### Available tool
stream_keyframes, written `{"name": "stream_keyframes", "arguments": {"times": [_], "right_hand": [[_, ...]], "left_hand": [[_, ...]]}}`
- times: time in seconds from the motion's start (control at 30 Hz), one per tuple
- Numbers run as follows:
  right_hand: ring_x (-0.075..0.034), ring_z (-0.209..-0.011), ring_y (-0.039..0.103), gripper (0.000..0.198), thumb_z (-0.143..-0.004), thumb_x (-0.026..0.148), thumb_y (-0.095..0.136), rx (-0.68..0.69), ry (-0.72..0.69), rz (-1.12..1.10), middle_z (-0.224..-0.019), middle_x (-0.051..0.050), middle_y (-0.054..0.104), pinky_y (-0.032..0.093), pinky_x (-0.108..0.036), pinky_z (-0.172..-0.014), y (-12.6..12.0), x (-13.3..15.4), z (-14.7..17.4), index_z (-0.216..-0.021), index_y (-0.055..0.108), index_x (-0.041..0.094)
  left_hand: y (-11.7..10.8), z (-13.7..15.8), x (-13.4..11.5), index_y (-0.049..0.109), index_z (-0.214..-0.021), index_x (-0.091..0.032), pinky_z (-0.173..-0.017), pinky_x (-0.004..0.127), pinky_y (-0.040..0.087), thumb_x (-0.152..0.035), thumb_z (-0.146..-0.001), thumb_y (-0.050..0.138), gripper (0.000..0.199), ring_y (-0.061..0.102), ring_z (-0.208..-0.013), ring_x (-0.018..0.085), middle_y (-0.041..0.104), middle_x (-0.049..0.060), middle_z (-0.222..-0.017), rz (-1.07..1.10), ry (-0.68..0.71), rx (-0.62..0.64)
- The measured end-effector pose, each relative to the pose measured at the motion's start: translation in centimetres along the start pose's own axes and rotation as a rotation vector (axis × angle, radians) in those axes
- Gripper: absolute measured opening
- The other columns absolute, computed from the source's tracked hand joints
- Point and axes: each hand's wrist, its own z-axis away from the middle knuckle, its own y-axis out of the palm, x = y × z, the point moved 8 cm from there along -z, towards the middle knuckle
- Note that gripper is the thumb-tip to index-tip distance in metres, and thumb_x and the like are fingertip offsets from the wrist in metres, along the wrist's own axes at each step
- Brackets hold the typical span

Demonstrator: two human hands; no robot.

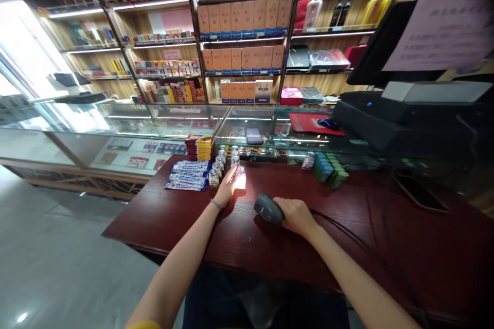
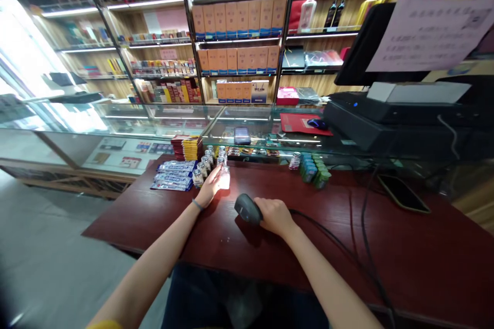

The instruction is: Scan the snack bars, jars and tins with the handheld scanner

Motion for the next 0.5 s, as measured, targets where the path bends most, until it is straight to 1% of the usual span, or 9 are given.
{"name": "stream_keyframes", "arguments": {"times": [0.1, 0.2, 0.3, 0.4, 0.43, 0.5], "right_hand": [[-0.018, -0.071, 0.068, 0.034, -0.072, 0.020, 0.055, -0.017, -0.004, -0.004, -0.084, -0.003, 0.071, 0.038, -0.029, -0.062, -0.1, 0.0, 0.0, -0.106, 0.057, 0.017], [-0.018, -0.070, 0.067, 0.037, -0.074, 0.022, 0.055, -0.064, -0.014, -0.002, -0.084, -0.004, 0.072, 0.038, -0.028, -0.062, -0.6, 0.1, 0.1, -0.110, 0.056, 0.016], [-0.018, -0.068, 0.067, 0.039, -0.074, 0.022, 0.054, -0.086, -0.009, 0.008, -0.082, -0.005, 0.071, 0.038, -0.028, -0.062, -0.9, 0.0, 0.2, -0.112, 0.055, 0.014], [-0.018, -0.068, 0.067, 0.039, -0.075, 0.021, 0.052, -0.071, 0.006, 0.004, -0.083, -0.006, 0.072, 0.039, -0.028, -0.063, -0.9, -0.2, 0.1, -0.112, 0.055, 0.015], [-0.018, -0.069, 0.067, 0.038, -0.075, 0.021, 0.052, -0.066, 0.014, 0.000, -0.083, -0.006, 0.072, 0.039, -0.027, -0.063, -0.9, -0.3, 0.1, -0.113, 0.056, 0.015], [-0.019, -0.070, 0.067, 0.038, -0.076, 0.023, 0.053, -0.072, 0.028, -0.007, -0.084, -0.006, 0.072, 0.040, -0.027, -0.063, -1.0, -0.5, 0.2, -0.113, 0.057, 0.015]], "left_hand": [[0.1, 0.1, 0.0, 0.046, -0.143, -0.025, -0.113, 0.044, 0.035, -0.030, -0.089, 0.059, 0.056, 0.048, -0.131, 0.025, 0.051, 0.008, -0.144, 0.011, -0.032, 0.008], [0.5, 0.2, -0.3, 0.043, -0.145, -0.024, -0.109, 0.041, 0.040, -0.030, -0.089, 0.058, 0.058, 0.054, -0.123, 0.023, 0.057, 0.008, -0.136, 0.028, -0.051, 0.039], [0.8, 0.5, -1.2, 0.037, -0.147, -0.023, -0.101, 0.039, 0.046, -0.031, -0.090, 0.056, 0.061, 0.058, -0.113, 0.021, 0.058, 0.010, -0.130, -0.027, -0.005, 0.027], [0.3, 1.1, -3.1, 0.033, -0.148, -0.026, -0.091, 0.036, 0.051, -0.031, -0.088, 0.060, 0.066, 0.059, -0.103, 0.020, 0.054, 0.011, -0.126, -0.245, 0.124, -0.081], [0.1, 1.4, -3.8, 0.035, -0.147, -0.027, -0.090, 0.036, 0.051, -0.031, -0.087, 0.061, 0.066, 0.058, -0.102, 0.020, 0.053, 0.011, -0.125, -0.347, 0.174, -0.131], [-0.2, 1.9, -5.1, 0.045, -0.140, -0.026, -0.092, 0.037, 0.049, -0.028, -0.085, 0.063, 0.058, 0.055, -0.105, 0.021, 0.051, 0.010, -0.120, -0.546, 0.262, -0.220]]}}
